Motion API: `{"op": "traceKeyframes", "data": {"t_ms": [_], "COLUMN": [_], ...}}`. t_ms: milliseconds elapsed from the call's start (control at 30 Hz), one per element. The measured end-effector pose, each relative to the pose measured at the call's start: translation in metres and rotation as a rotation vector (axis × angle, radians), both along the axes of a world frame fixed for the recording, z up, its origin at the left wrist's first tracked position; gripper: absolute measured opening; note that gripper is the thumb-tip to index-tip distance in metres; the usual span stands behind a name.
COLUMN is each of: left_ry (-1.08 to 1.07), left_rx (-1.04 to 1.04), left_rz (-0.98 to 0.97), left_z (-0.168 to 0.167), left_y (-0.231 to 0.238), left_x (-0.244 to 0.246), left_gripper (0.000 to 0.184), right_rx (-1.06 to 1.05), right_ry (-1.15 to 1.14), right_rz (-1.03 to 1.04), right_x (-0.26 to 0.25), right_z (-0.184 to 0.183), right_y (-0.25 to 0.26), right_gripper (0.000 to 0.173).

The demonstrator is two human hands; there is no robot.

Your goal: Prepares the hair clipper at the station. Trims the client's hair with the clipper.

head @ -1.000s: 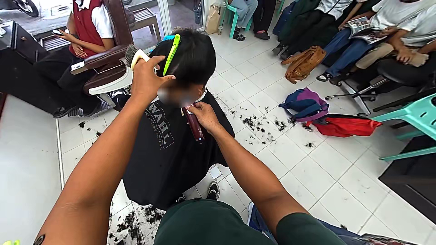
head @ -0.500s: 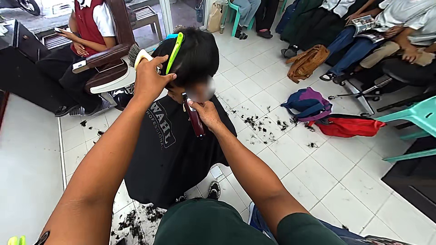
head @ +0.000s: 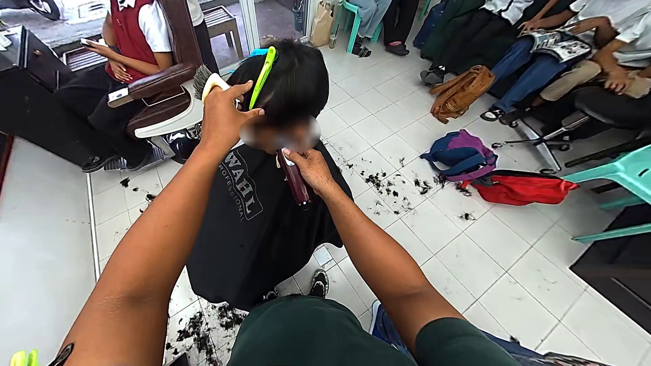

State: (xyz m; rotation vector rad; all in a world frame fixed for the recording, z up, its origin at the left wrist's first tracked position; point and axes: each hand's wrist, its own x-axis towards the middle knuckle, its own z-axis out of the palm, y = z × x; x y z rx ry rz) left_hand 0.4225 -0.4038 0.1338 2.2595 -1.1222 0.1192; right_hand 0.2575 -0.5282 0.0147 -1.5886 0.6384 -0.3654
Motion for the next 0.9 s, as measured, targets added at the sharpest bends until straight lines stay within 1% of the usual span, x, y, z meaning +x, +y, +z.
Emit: {"op": "traceKeyframes", "data": {"t_ms": [133,233,300,367,433,533,667,800,900], "left_ry": [-0.003,-0.001,0.001,0.004,-0.002,-0.006,-0.005,-0.007,0.0], "left_rx": [0.001,-0.004,-0.006,-0.01,-0.008,-0.005,0.001,-0.006,-0.009], "left_rz": [0.002,0.005,0.003,-0.003,-0.004,0.002,0.006,0.004,0.009], "left_z": [0.0008,0.0004,0.0003,0.0002,-0.0001,0.0001,-0.0002,0.0002,0.0], "left_y": [-0.0009,-0.0011,-0.0015,-0.0019,-0.0024,-0.0026,-0.003,-0.0029,-0.003], "left_x": [-0.0011,-0.0012,-0.0015,-0.0012,-0.0006,-0.0011,-0.0011,-0.0009,-0.0023], "left_gripper": [0.059,0.059,0.059,0.059,0.059,0.06,0.059,0.059,0.059], "right_rx": [-0.091,-0.045,-0.013,-0.063,-0.1,-0.061,-0.06,0.005,0.011], "right_ry": [-0.026,0.027,0.006,-0.031,-0.02,0.048,-0.017,-0.001,-0.05], "right_rz": [0.002,-0.001,-0.003,0.003,0.011,0.021,0.011,0.007,-0.001], "right_x": [-0.0013,-0.002,-0.0008,-0.0003,-0.0011,-0.0013,0.0015,0.0,0.0023], "right_z": [0.0029,0.0015,-0.0007,-0.0003,0.0023,0.0018,-0.0011,0.0013,-0.0012], "right_y": [0.0033,0.0011,0.0001,0.0015,0.002,-0.0012,0.0003,0.0004,0.0003], "right_gripper": [0.041,0.042,0.042,0.042,0.042,0.044,0.043,0.042,0.041]}}
